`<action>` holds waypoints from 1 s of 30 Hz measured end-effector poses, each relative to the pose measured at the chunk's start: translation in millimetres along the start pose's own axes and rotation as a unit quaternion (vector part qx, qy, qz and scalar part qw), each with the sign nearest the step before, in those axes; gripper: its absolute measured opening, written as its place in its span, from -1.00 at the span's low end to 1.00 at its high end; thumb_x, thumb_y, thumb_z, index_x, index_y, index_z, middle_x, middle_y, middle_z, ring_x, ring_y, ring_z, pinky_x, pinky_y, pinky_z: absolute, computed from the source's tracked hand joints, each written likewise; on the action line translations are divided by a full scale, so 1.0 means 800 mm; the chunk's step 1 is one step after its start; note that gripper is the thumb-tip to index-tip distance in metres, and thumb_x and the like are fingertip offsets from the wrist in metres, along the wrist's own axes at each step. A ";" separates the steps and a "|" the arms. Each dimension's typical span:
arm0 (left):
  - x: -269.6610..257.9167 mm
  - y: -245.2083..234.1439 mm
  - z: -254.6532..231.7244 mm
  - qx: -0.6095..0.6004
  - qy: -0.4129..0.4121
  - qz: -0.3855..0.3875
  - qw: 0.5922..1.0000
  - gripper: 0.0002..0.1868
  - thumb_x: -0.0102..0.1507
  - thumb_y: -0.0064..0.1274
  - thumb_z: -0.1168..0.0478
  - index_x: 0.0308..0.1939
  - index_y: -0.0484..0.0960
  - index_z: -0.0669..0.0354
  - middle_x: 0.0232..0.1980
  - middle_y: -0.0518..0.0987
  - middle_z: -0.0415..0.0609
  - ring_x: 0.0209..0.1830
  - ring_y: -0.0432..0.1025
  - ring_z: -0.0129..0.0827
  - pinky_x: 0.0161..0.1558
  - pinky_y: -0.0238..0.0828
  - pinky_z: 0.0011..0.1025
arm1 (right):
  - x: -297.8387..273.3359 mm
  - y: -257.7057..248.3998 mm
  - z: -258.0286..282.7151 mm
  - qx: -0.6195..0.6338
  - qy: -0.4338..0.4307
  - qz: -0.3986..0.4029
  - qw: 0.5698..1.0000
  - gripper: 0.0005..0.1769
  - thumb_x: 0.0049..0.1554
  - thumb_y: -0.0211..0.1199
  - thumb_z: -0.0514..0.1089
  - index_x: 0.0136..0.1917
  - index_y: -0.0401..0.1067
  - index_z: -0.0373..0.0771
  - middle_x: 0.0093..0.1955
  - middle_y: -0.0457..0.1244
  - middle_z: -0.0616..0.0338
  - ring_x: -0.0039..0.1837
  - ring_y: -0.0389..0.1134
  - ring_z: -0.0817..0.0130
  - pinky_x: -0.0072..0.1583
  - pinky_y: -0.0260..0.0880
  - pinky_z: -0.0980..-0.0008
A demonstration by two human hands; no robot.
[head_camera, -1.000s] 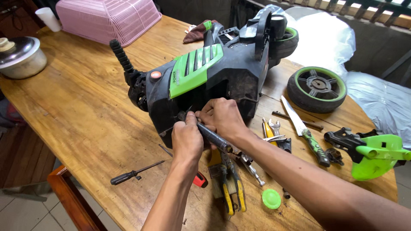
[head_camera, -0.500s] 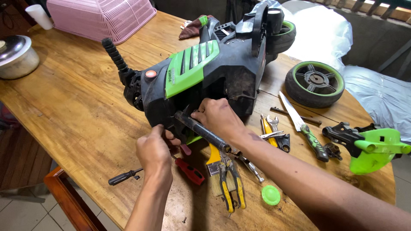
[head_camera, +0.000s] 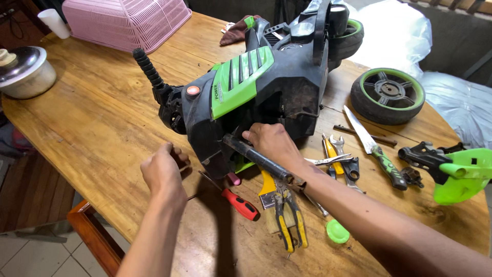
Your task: The person uses a pipe wrench and pliers to loosen and remove a bolt from the underside of a green and black lawnmower. They then attach a green plastic blade guard to the mower's shaft and secure it by hand.
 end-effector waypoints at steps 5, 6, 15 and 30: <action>0.080 0.051 0.009 -0.007 -0.070 0.117 0.991 -0.69 0.34 -0.13 0.06 -0.28 0.61 0.16 -0.35 0.63 -0.11 -0.42 0.50 -0.42 -0.35 0.45 -0.42 | -0.009 -0.002 -0.013 0.018 0.069 0.021 0.997 -0.62 0.23 0.20 0.07 -0.13 0.49 -0.31 -0.27 0.32 -0.25 -0.15 0.41 -0.21 -0.15 0.39 0.01; 0.093 0.065 0.018 -0.028 -0.101 0.147 0.984 -0.65 0.35 -0.13 -0.01 -0.26 0.62 0.14 -0.33 0.62 -0.12 -0.40 0.50 -0.43 -0.33 0.45 -0.41 | -0.012 -0.002 -0.019 0.029 0.094 0.028 0.995 -0.61 0.22 0.20 0.09 -0.13 0.49 -0.31 -0.28 0.32 -0.25 -0.17 0.41 -0.20 -0.15 0.40 0.03; 0.084 0.157 0.045 -0.102 -0.202 0.340 0.913 -0.65 0.21 0.17 0.03 -0.08 0.68 0.21 -0.15 0.72 0.01 -0.27 0.62 -0.34 -0.17 0.64 -0.34 | -0.024 -0.016 -0.008 0.043 0.073 0.008 0.996 -0.65 0.16 0.29 0.06 -0.06 0.52 -0.30 -0.29 0.36 -0.15 -0.20 0.47 -0.03 -0.19 0.42 0.09; 0.059 0.173 0.039 -0.192 -0.164 0.394 0.884 -0.63 0.31 0.03 0.04 -0.01 0.65 0.27 -0.10 0.70 0.07 -0.22 0.62 -0.27 -0.15 0.64 -0.28 | -0.038 -0.015 0.007 0.002 0.101 0.025 0.995 -0.57 0.30 0.19 0.05 -0.17 0.53 -0.36 -0.30 0.34 -0.20 -0.15 0.41 -0.19 -0.16 0.36 0.00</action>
Point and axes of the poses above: each hand's wrist, its own x-axis towards the middle knuckle, its own y-axis out of the palm, z = x × y, the point moved 10 cm from there along x, towards the middle knuckle
